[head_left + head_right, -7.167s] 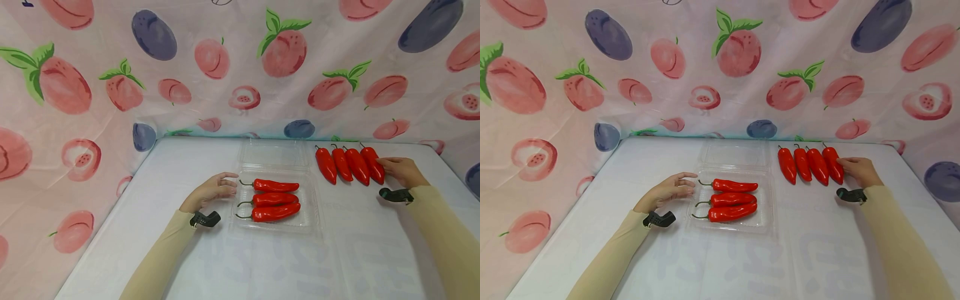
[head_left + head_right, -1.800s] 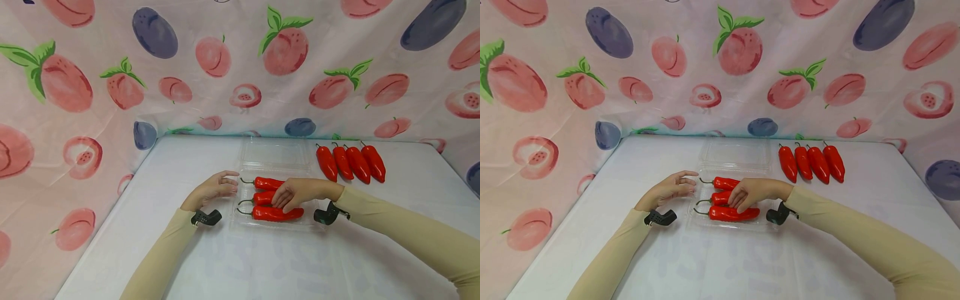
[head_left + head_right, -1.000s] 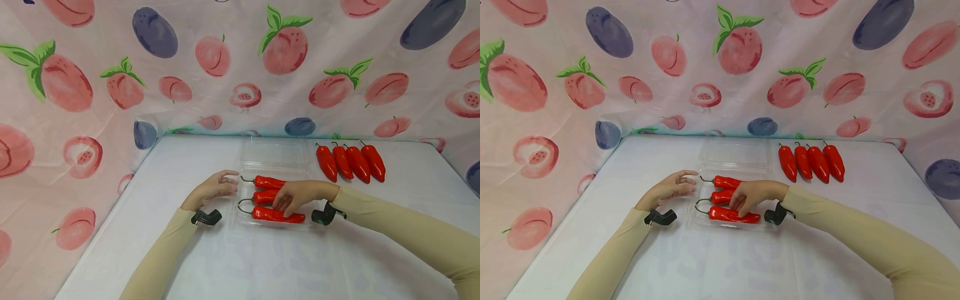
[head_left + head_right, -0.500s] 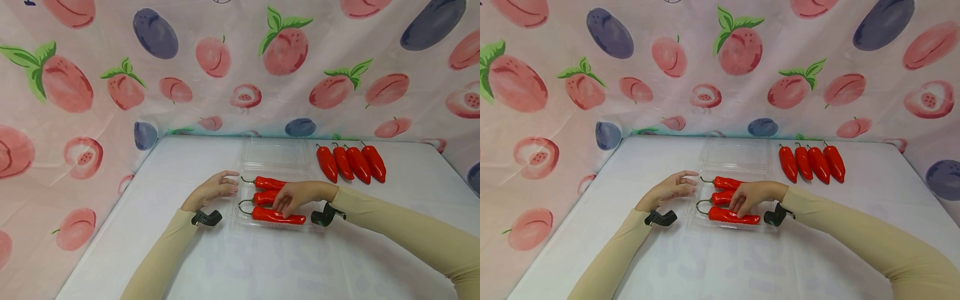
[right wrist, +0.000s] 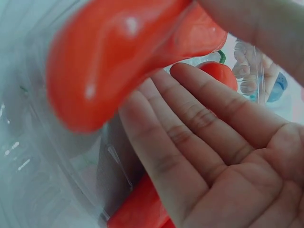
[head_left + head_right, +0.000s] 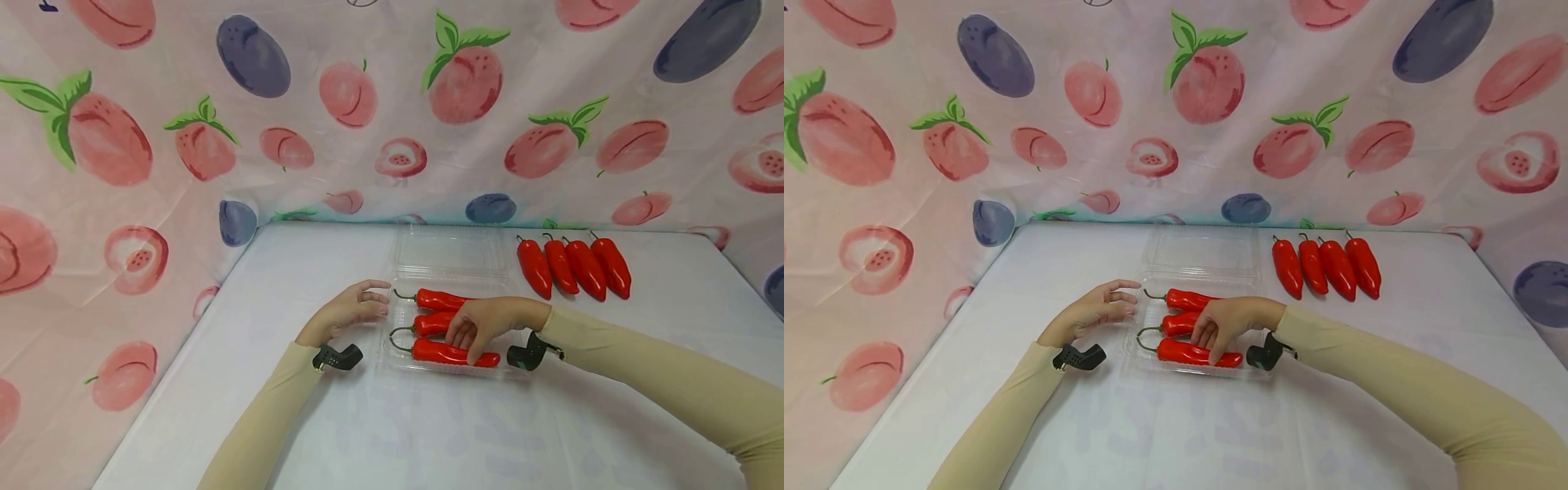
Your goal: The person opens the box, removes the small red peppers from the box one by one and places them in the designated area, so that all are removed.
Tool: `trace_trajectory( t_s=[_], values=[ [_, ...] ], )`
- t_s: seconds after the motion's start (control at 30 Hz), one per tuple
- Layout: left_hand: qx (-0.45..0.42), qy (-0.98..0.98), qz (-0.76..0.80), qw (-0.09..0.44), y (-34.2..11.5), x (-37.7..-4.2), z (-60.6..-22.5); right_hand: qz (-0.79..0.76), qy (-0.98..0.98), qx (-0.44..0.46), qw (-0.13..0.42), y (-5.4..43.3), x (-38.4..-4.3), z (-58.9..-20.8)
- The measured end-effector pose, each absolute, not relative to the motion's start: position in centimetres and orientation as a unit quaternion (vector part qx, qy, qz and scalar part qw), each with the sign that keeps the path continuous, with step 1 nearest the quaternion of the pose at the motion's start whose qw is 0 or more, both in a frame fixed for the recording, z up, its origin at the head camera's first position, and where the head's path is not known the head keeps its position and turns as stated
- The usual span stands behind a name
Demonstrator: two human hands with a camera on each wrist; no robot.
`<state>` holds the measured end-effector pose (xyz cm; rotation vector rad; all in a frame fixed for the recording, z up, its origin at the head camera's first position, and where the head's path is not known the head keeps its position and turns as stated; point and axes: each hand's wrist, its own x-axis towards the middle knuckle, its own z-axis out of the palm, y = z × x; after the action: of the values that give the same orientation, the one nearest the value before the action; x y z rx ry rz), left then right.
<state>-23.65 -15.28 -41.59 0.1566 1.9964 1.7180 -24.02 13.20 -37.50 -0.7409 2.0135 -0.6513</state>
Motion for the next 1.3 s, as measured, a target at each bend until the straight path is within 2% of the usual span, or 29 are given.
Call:
trace_trajectory(
  t_s=[0.57,1.3],
  values=[
    [0.053,0.736,0.626,0.252,-15.14,-23.71,-41.57,-0.27,0.801,-0.296,0.446,13.3,-23.91,-37.51],
    [0.057,0.736,0.626,0.251,-15.26,-23.68,-41.56,-0.241,0.828,-0.297,0.409,12.54,-23.77,-37.51]
  ],
)
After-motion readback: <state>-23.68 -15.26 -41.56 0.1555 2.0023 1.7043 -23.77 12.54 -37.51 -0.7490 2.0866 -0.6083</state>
